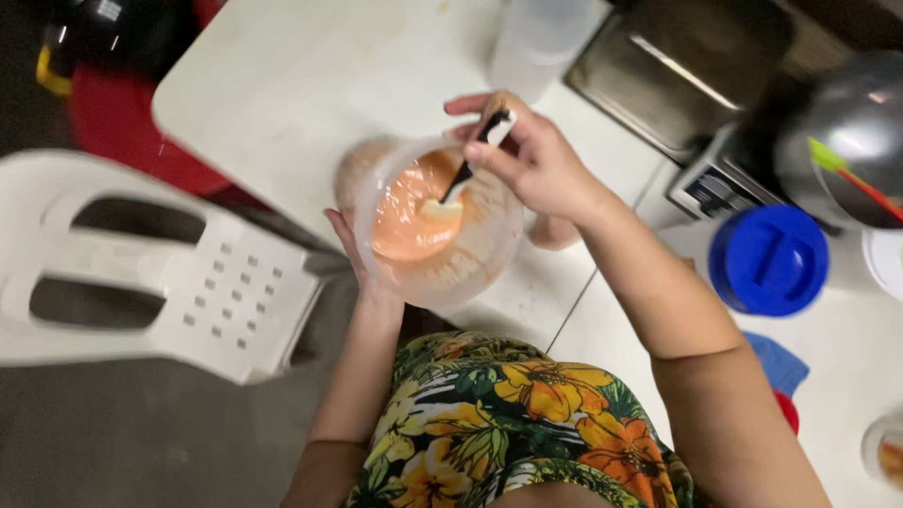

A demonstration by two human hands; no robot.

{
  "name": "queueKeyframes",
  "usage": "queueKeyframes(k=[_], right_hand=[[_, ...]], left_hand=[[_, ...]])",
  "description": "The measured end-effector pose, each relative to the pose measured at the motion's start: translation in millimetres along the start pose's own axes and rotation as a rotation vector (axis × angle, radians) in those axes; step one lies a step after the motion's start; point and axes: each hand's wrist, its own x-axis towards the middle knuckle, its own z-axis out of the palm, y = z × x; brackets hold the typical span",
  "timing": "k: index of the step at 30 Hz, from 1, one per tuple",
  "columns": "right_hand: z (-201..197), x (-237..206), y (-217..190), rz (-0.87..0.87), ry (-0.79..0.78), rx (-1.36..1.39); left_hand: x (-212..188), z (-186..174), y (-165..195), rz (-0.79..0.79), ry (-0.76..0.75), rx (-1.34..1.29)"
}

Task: The person scrapes orange sauce from a large plastic container with a spatula and fills a squeeze bottle, wiping residue from the blue lid. They carry the spatula to a stainless steel counter, stir a bowl of sauce, and continue scraping sauce from a branded tub into the squeeze bottle.

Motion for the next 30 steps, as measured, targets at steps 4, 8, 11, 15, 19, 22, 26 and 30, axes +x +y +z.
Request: queueKeyframes(k=[4, 8, 11, 15, 19, 22, 26, 30], right_hand=[[-37, -12, -50, -0.139, 0.064, -0.144], [-67, -23, -76, -0.208, 0.13, -0.232], [-90, -38, -77, -0.098, 0.26, -0.269], [-115, -58, -67, -0.178, 0.329, -0.273], [-127, -88, -63, -0.178, 0.467, -0.582], [-127, -114, -64, -0.13, 0.59, -0.908], [-115, -147, -53, 0.254, 0.723, -0.299], [-111, -176, -37, 0.214, 0.761, 0.179]], left_hand=[[17, 76, -10, -0.024, -0.369, -0.015], [43, 126, -35, -0.188, -0.46, -0.171], [63, 140, -59, -0.282, -0.538, -0.171], [87, 145, -88, -0.317, -0.517, -0.067], [108, 148, -115, -0.386, -0.444, -0.073], [118, 146, -127, -0.38, -0.525, -0.058], [131, 150, -144, -0.102, -0.468, 0.191], [132, 148, -150, -0.167, -0.492, 0.123]])
